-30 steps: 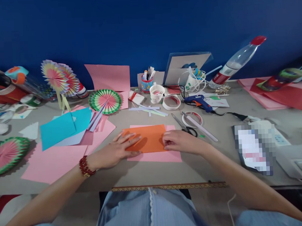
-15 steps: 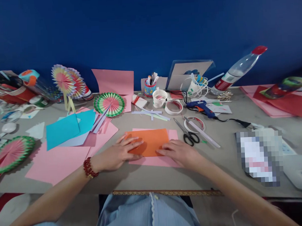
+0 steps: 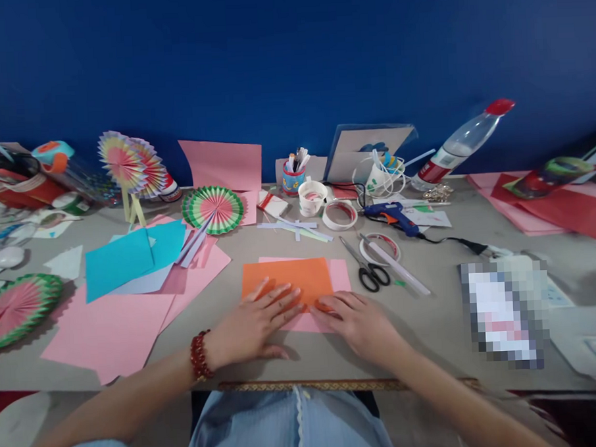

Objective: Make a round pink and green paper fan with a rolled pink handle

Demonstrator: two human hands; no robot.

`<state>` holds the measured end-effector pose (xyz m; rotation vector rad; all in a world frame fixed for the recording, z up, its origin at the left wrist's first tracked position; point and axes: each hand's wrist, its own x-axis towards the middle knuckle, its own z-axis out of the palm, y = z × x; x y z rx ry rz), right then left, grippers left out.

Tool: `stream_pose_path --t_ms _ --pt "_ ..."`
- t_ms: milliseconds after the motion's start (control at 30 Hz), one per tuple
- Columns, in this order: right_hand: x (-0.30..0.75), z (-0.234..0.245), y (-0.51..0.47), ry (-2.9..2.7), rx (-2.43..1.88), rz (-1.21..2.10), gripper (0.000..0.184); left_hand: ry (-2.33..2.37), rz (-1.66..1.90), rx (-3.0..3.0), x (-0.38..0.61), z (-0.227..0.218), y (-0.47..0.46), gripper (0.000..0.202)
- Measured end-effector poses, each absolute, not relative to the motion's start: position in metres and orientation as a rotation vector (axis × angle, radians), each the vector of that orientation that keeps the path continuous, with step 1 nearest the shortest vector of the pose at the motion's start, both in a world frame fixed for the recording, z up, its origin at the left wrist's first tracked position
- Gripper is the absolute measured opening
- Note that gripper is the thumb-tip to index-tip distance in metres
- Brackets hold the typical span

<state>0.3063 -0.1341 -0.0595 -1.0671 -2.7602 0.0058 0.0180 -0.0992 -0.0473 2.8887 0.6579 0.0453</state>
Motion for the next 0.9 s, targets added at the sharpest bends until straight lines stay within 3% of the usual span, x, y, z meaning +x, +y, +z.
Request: stream_pose_path --t_ms 233,667,900 --pt "0.324 -0.047 -0.158 -2.491 -1.294 -0.030 0.032 0.644 -0.007 2.885 0.015 -0.050 -0.097 0.089" --pt "0.290 -0.050 -0.152 -2.605 -1.284 0.047 0.058 0.638 0.068 2.875 0.016 -0.050 -0.096 0.087" --pt "0.304 -0.063 -0.172 -2.524 -1.435 -0.026 0.053 0.743 0.053 2.906 -0.006 -0.051 -0.105 0.083"
